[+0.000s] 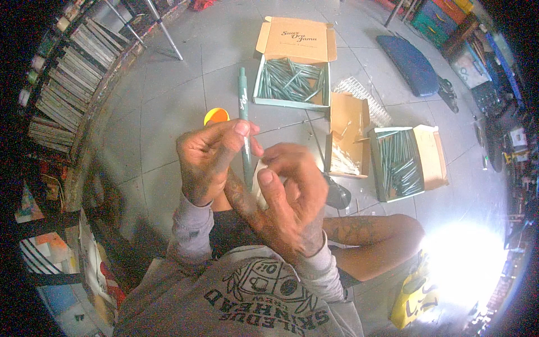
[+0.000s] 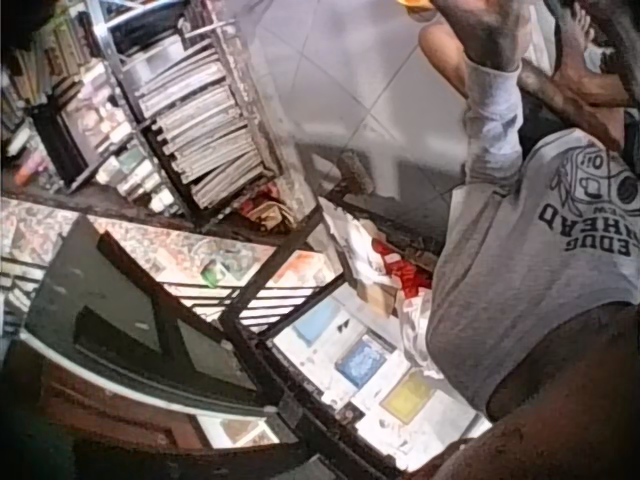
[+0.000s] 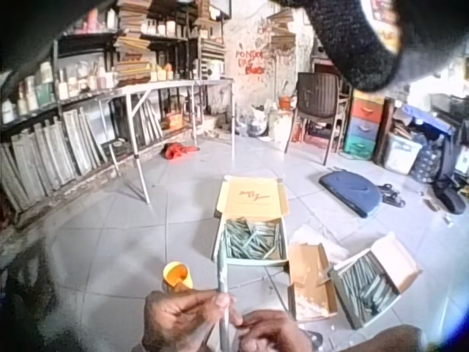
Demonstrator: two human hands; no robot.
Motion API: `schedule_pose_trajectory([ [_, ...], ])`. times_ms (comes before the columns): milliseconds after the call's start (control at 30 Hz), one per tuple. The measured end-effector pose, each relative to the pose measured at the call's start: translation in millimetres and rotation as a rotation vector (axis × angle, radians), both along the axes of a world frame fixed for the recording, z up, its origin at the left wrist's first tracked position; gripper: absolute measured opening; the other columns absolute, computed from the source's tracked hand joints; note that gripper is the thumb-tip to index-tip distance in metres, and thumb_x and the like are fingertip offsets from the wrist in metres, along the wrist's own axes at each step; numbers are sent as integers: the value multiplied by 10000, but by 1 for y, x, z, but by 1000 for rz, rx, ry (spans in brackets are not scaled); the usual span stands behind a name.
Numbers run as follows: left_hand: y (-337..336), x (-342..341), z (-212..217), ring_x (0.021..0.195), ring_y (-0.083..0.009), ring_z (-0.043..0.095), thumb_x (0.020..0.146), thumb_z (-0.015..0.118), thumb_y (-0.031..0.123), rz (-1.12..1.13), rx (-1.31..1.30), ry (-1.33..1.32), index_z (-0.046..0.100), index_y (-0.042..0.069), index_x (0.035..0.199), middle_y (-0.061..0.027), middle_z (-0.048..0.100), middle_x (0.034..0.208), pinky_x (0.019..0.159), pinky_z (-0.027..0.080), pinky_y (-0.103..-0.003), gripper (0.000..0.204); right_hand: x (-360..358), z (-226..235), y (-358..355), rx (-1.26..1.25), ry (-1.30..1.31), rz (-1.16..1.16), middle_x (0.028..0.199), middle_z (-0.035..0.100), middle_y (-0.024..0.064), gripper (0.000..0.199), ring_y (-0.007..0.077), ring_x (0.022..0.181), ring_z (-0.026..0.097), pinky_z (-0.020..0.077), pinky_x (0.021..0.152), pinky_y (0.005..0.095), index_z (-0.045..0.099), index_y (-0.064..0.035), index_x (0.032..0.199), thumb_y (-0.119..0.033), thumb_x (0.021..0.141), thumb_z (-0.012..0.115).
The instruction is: The person is sitting cross-legged on the floor and assembling pens by inserting white components into blue tubes and attaching caps before placing them into boxes.
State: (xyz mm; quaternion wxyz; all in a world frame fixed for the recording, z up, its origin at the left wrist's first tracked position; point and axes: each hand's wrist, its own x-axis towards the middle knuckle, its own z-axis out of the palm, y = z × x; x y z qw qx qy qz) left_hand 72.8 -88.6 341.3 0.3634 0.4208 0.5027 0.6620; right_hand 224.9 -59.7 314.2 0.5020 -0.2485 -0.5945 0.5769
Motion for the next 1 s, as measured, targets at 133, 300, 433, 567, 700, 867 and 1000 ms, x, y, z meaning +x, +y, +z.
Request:
schedule_pose_trajectory([
  [133,0,-4,-9,775,-118,691,962,685,175,-49,19,3,711,-96,1048,-128,745,863,709,577,-248,286,1,18,22,327,-140,-76,992,613,145,216,232,878,588,477,767,347,633,13,967,-90,810,739],
  [300,-4,-2,-8,807,-100,672,958,690,165,-78,17,-70,706,-100,1072,-126,749,912,744,565,-232,289,0,28,44,501,-209,-23,917,601,111,211,224,829,586,473,736,325,668,-7,883,-58,713,781],
  [433,-9,-2,-2,777,-84,661,956,690,162,-105,-53,-158,704,-100,1070,-111,745,889,699,566,-231,285,3,37,47,460,-263,87,912,596,97,193,197,819,575,466,729,312,660,-20,878,-40,724,776],
  [567,-10,-5,9,688,-81,649,973,658,177,-113,-203,-145,709,-90,1028,-95,730,820,614,551,-231,277,3,34,54,427,-218,196,933,593,88,179,174,808,558,462,719,302,652,-27,902,-28,760,760],
  [700,-10,-5,12,693,-72,591,954,651,272,-198,-237,-277,724,-54,920,-50,693,803,648,463,-231,335,1,32,53,388,-176,223,960,592,86,158,169,811,554,461,716,299,647,-26,913,-24,789,745],
  [867,-9,-4,8,728,-74,595,948,647,274,-199,-224,-252,726,-52,927,-45,693,811,669,469,-234,337,-1,35,54,456,-172,209,921,599,96,165,184,782,558,468,685,307,645,-22,906,-7,766,729],
  [1000,-10,-4,11,757,-75,603,948,646,280,-194,-228,-223,730,-49,939,-51,701,829,692,472,-234,340,0,38,54,492,-209,207,890,607,102,166,187,751,557,463,643,304,647,-20,900,-5,751,718],
])
